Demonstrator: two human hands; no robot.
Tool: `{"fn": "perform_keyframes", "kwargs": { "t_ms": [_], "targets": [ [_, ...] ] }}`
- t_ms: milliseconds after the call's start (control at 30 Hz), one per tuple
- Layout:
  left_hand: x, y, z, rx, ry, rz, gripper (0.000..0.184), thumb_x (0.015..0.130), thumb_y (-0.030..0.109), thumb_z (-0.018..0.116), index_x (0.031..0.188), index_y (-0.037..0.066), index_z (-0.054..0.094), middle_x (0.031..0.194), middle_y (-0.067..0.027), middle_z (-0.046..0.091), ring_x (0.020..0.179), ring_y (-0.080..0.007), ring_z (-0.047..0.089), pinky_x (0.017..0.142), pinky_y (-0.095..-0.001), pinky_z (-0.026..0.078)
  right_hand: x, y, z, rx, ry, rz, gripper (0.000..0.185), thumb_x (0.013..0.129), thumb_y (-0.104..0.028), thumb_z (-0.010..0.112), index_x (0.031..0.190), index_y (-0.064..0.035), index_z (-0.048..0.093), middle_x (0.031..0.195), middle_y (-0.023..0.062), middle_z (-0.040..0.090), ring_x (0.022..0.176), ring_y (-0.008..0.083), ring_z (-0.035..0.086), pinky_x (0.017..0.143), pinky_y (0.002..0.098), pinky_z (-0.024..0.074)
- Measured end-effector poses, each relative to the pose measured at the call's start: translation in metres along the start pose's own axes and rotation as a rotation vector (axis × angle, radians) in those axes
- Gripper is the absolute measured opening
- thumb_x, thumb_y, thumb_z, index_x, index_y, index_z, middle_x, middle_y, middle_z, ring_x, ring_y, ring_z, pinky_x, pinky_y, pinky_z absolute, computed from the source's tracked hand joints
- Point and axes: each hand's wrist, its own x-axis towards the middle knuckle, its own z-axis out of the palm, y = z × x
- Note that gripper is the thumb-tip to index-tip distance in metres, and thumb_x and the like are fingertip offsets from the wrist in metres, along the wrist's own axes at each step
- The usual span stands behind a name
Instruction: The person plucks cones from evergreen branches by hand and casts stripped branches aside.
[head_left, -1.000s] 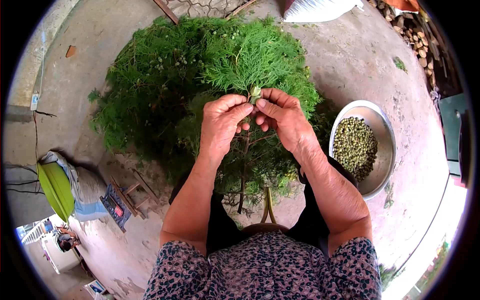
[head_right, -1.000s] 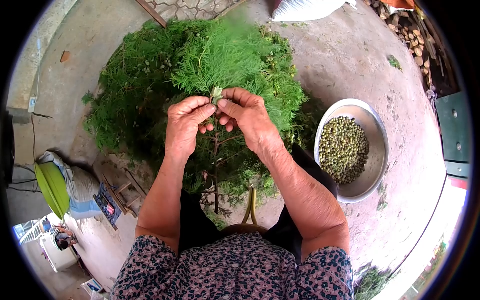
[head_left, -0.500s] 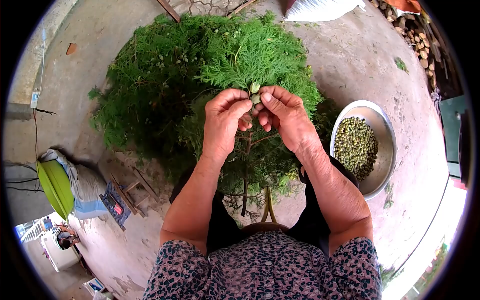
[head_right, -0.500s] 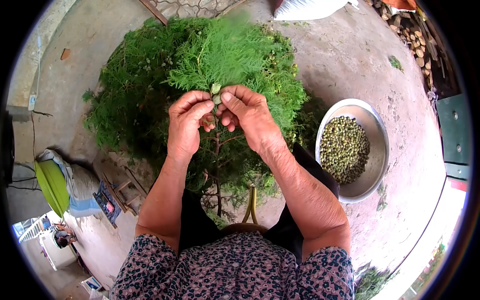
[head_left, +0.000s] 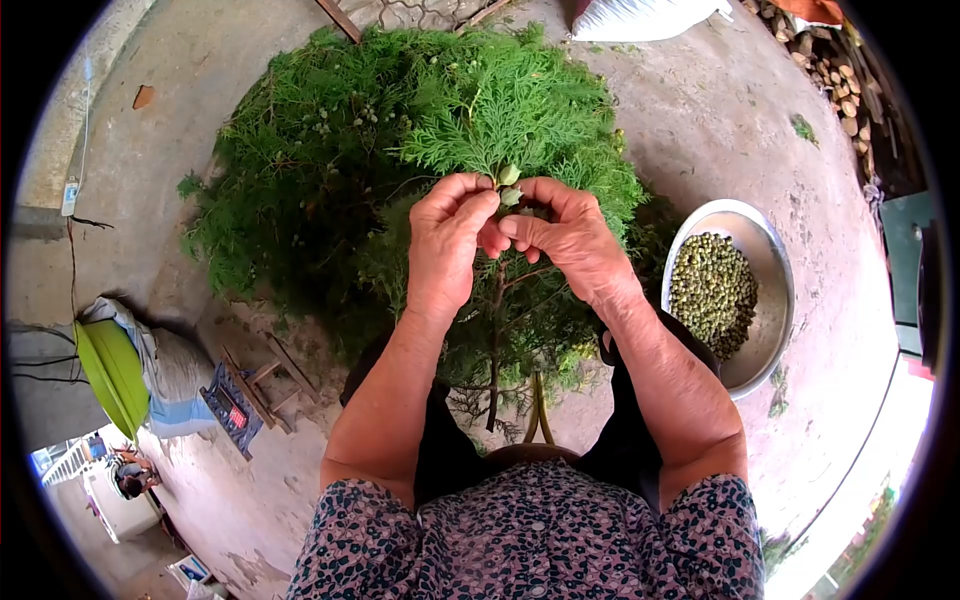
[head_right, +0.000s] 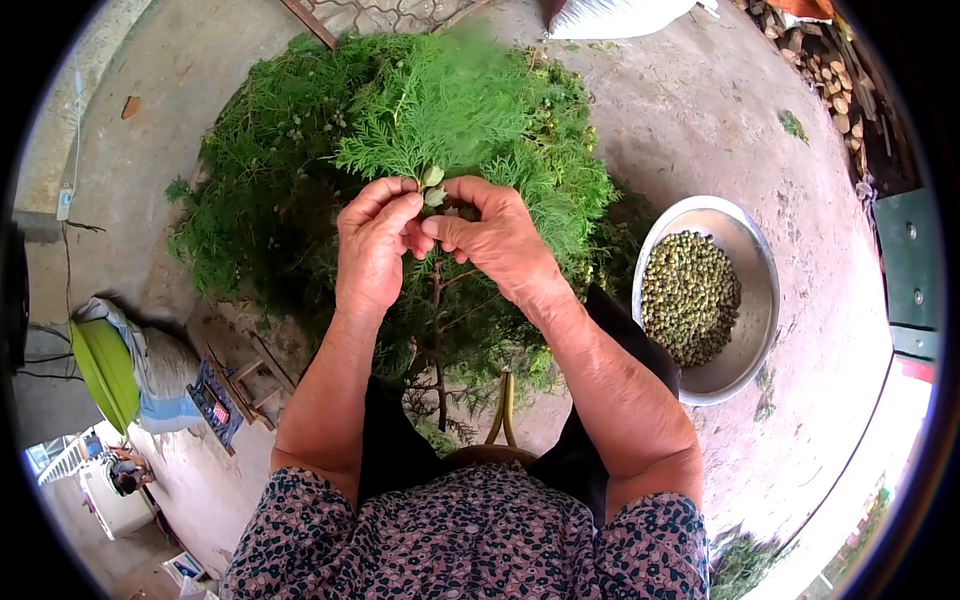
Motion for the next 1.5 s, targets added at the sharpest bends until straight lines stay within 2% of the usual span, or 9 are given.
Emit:
{"fn": "perform_keyframes", "kwargs": {
  "t_ms": [100, 233, 400, 500, 800, 1067, 1200, 1300, 1500],
  "targets": [
    [-0.003, 0.005, 0.007, 0.107, 0.022, 0.002, 0.010, 0.083, 0.008, 0.055, 0.088, -0.002, 0.055, 0.066, -0.0051, 0.057, 0.049, -0.0099, 0.054, 0.042, -0.0218, 0.043, 0.000, 0.001, 0.005, -0.035, 0.039, -0.072, 0.011, 0.078, -0.003, 0.061, 0.086, 0.0021, 0.056, 0.072, 0.0022, 0.058, 0.059, 0.0065, 0.050, 0.054, 0.0198, 0.0416],
    [-0.004, 0.002, 0.012, 0.274, 0.044, 0.047, 0.010, 0.086, 0.007, 0.050, 0.087, -0.003, 0.053, 0.064, -0.0063, 0.057, 0.050, -0.0116, 0.057, 0.043, -0.0217, 0.046, 0.005, 0.015, 0.001, -0.149, 0.127, -0.120, 0.011, 0.077, -0.003, 0.060, 0.085, 0.0026, 0.056, 0.070, 0.0034, 0.058, 0.060, 0.0078, 0.050, 0.056, 0.0211, 0.0420],
    [-0.004, 0.001, 0.011, 0.321, 0.076, 0.072, 0.010, 0.086, 0.005, 0.049, 0.083, -0.004, 0.051, 0.066, -0.0083, 0.058, 0.050, -0.0115, 0.058, 0.041, -0.0219, 0.046, 0.005, 0.015, 0.001, -0.312, 0.205, -0.144, 0.008, 0.080, -0.005, 0.059, 0.085, -0.0001, 0.056, 0.063, -0.0005, 0.054, 0.053, 0.0038, 0.046, 0.046, 0.0179, 0.0363],
    [-0.004, 0.003, 0.011, 0.291, 0.111, 0.088, 0.010, 0.086, 0.005, 0.049, 0.084, -0.004, 0.052, 0.068, -0.0095, 0.058, 0.051, -0.0130, 0.059, 0.042, -0.0223, 0.047, 0.003, 0.013, 0.001, -0.330, 0.242, -0.080, 0.014, 0.077, -0.009, 0.058, 0.084, 0.0033, 0.058, 0.065, 0.0049, 0.056, 0.057, 0.0087, 0.050, 0.051, 0.0230, 0.0413],
    [0.001, 0.006, -0.001, -0.063, 0.116, -0.084, 0.014, 0.084, 0.012, 0.053, 0.087, -0.002, 0.051, 0.077, -0.0158, 0.062, 0.058, -0.0193, 0.062, 0.045, -0.0257, 0.047, -0.002, 0.001, 0.002, -0.394, 0.159, 0.070, 0.017, 0.077, -0.010, 0.056, 0.087, 0.0033, 0.057, 0.066, 0.0059, 0.057, 0.053, 0.0099, 0.052, 0.047, 0.0243, 0.0421],
    [-0.001, 0.006, 0.005, 0.065, 0.124, -0.009, 0.014, 0.086, 0.011, 0.050, 0.086, -0.003, 0.053, 0.075, -0.0114, 0.060, 0.058, -0.0175, 0.062, 0.043, -0.0233, 0.047, -0.002, -0.003, 0.005, -0.053, 0.268, 0.002, 0.014, 0.084, -0.011, 0.055, 0.095, -0.0024, 0.059, 0.064, -0.0007, 0.055, 0.051, 0.0047, 0.048, 0.043, 0.0179, 0.0403],
    [-0.001, 0.005, 0.003, 0.094, 0.134, 0.009, 0.014, 0.085, 0.011, 0.051, 0.085, -0.003, 0.055, 0.073, -0.0083, 0.060, 0.056, -0.0147, 0.061, 0.043, -0.0217, 0.046, -0.004, -0.005, 0.005, -0.134, 0.137, -0.069, 0.012, 0.083, -0.006, 0.056, 0.094, -0.0024, 0.060, 0.068, 0.0001, 0.057, 0.057, 0.0057, 0.052, 0.050, 0.0191, 0.0437],
    [0.001, 0.004, -0.001, 0.080, 0.158, 0.013, 0.013, 0.084, 0.010, 0.053, 0.082, -0.002, 0.056, 0.069, -0.0059, 0.060, 0.052, -0.0117, 0.058, 0.041, -0.0205, 0.043, -0.004, -0.001, 0.003, -0.441, -0.064, -0.181, 0.017, 0.078, 0.000, 0.058, 0.094, 0.0008, 0.058, 0.086, 0.0065, 0.060, 0.078, 0.0137, 0.057, 0.072, 0.0255, 0.0460],
    [0.002, 0.005, 0.000, 0.046, 0.189, 0.003, 0.011, 0.082, 0.011, 0.055, 0.080, 0.001, 0.058, 0.066, -0.0057, 0.061, 0.045, -0.0076, 0.051, 0.039, -0.0188, 0.036, -0.008, -0.014, -0.003, -0.331, -0.115, -0.072, 0.013, 0.078, -0.001, 0.055, 0.089, -0.0015, 0.061, 0.079, 0.0035, 0.059, 0.068, 0.0082, 0.052, 0.061, 0.0223, 0.0425]
  ]
}}
